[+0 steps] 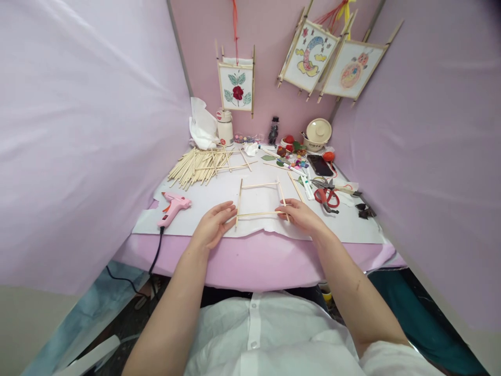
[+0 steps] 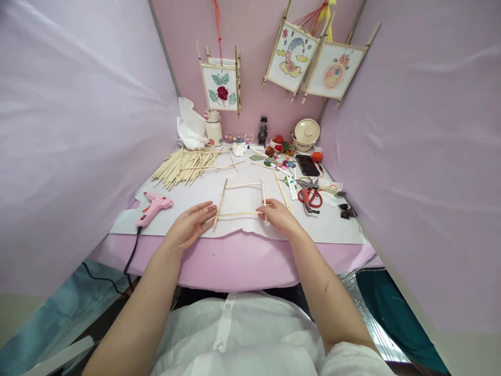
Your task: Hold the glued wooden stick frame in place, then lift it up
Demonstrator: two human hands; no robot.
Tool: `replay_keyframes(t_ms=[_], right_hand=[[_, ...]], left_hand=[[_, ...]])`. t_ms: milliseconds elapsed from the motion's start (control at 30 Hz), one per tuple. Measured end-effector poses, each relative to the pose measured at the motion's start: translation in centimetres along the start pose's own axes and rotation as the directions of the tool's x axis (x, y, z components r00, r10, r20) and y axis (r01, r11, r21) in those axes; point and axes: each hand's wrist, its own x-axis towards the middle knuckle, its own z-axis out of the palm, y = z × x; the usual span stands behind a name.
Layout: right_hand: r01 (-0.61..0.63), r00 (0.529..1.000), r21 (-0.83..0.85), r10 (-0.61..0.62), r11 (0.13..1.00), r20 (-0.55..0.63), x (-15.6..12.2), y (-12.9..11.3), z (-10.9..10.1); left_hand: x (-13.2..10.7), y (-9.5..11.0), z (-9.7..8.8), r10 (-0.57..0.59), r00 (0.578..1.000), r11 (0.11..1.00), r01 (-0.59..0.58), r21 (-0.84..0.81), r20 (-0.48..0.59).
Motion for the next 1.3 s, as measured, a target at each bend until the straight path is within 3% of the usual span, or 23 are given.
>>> replay_keyframes(t_ms=[267, 400, 467, 567, 633, 800, 1000, 1300], right_hand=[[0.054, 0.996, 0.018, -0.055, 0.998, 0.075, -1.0, -0.2, 0.2], [0.174, 0.983, -0.039, -0.172, 0.984, 0.060, -2.0, -1.6, 0.1], [0.300, 0.954, -0.133, -0.301, 0.945, 0.010, -1.9, -2.7, -0.1], [0.473, 0.852, -0.292, -0.516, 0.831, -0.088, -0.7, -4.5, -0.6], [0.518, 0.793, -0.350, -0.591, 0.780, -0.144, 0.6, -5.4, -0.7], [0.509, 0.768, -0.392, -0.610, 0.767, -0.196, 3.1, -4.9, -0.5], [0.487, 0.787, -0.463, -0.602, 0.741, -0.135, 3.7, -2.4, -0.4], [0.495, 0.763, -0.527, -0.636, 0.691, -0.118, 3.8, -2.3, -0.3]], left_hand=[[0.2, -0.5, 0.7, 0.081, 0.992, 0.988, -0.067, 0.142, -0.095], [0.3, -0.2, 0.9, 0.185, 0.981, 0.963, -0.170, 0.208, -0.054], [0.7, 0.6, 1.2, 0.263, 0.965, 0.938, -0.255, 0.234, -0.006], [2.0, 2.2, 2.1, 0.412, 0.908, 0.867, -0.417, 0.273, 0.079], [3.3, 3.1, 2.8, 0.499, 0.859, 0.798, -0.507, 0.325, 0.113], [5.8, 2.8, 3.6, 0.582, 0.808, 0.697, -0.556, 0.453, 0.097], [6.2, 1.0, 2.5, 0.583, 0.808, 0.652, -0.529, 0.544, 0.087], [7.0, 0.2, 2.1, 0.606, 0.792, 0.616, -0.527, 0.586, 0.075]])
